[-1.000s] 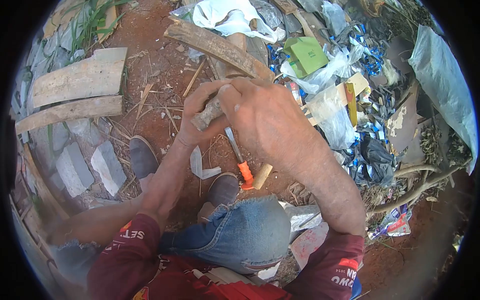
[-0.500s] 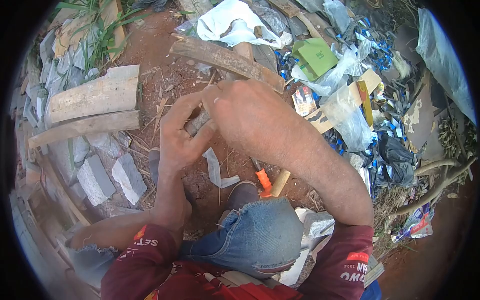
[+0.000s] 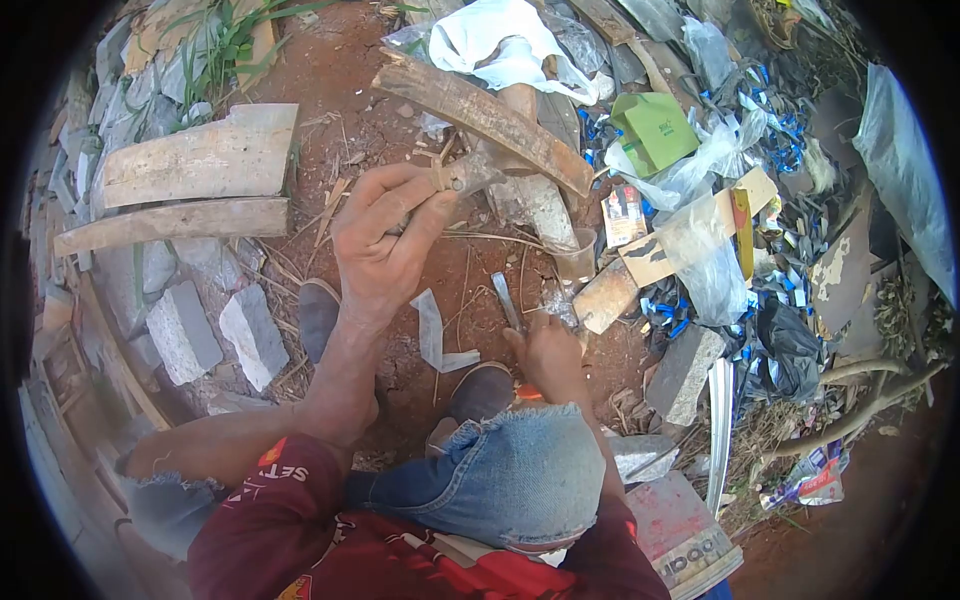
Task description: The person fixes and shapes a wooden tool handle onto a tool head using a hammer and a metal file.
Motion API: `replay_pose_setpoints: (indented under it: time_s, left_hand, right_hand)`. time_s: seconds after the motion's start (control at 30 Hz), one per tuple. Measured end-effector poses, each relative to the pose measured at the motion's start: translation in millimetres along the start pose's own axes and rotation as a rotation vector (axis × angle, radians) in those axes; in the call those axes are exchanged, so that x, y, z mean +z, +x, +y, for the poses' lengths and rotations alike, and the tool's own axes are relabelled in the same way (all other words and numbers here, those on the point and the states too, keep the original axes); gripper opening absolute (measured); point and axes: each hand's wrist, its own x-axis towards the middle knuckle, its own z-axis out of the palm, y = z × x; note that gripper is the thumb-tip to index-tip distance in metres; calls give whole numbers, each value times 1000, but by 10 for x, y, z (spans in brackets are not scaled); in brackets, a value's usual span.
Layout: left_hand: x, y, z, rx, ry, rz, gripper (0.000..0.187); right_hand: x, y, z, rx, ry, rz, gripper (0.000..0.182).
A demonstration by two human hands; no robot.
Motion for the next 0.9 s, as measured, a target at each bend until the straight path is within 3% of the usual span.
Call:
replay_pose_setpoints:
  time_s: [0.07, 0.1, 0.27, 0.37, 0.4, 0.47, 0.5, 0.53, 0.6, 0.67, 0.73, 0.9]
  left_hand:
    - [-41, 41, -48, 89, 26, 60, 18]
    - [-63, 41, -22, 13, 33, 50, 19]
    - [-67, 82, -85, 31, 28, 73, 19]
    - [-53, 94, -92, 13, -45, 104, 18]
    - [-75, 114, -87, 28, -40, 128, 18]
    - [-121, 114, -100, -78, -133, 41, 18]
    - [-138, 123, -133, -60, -141, 27, 17]
    - [-151, 133, -147, -65, -134, 40, 17]
    - [-137, 128, -139, -16, -104, 42, 17]
    - [-84, 86, -144, -12, -118, 55, 16]
    - [-39, 88, -109, 2, -130, 71, 16]
    - [46, 56, -39, -22, -99, 47, 16]
  right_hand:
    - [514, -185, 31, -32, -122, 98, 53]
    - [660, -289, 19, -77, -251, 206, 54]
    - [773, -248, 72, 28, -319, 142, 58]
    - [600, -162, 131, 187, -54, -135, 51]
    - [555, -197, 159, 166, -67, -119, 51]
    - [461, -266, 291, 126, 423, 38, 50]
    - [298, -290, 286, 49, 656, 53, 46]
    - [85, -305, 223, 39, 648, 43, 46]
    - [-448, -295, 9, -101, 758, 269, 46]
    - [-1044, -235, -240, -155, 572, 356, 49]
    - [-1451, -108, -355, -376, 283, 473, 56]
    - [-2190, 6, -705, -644, 50, 627, 57]
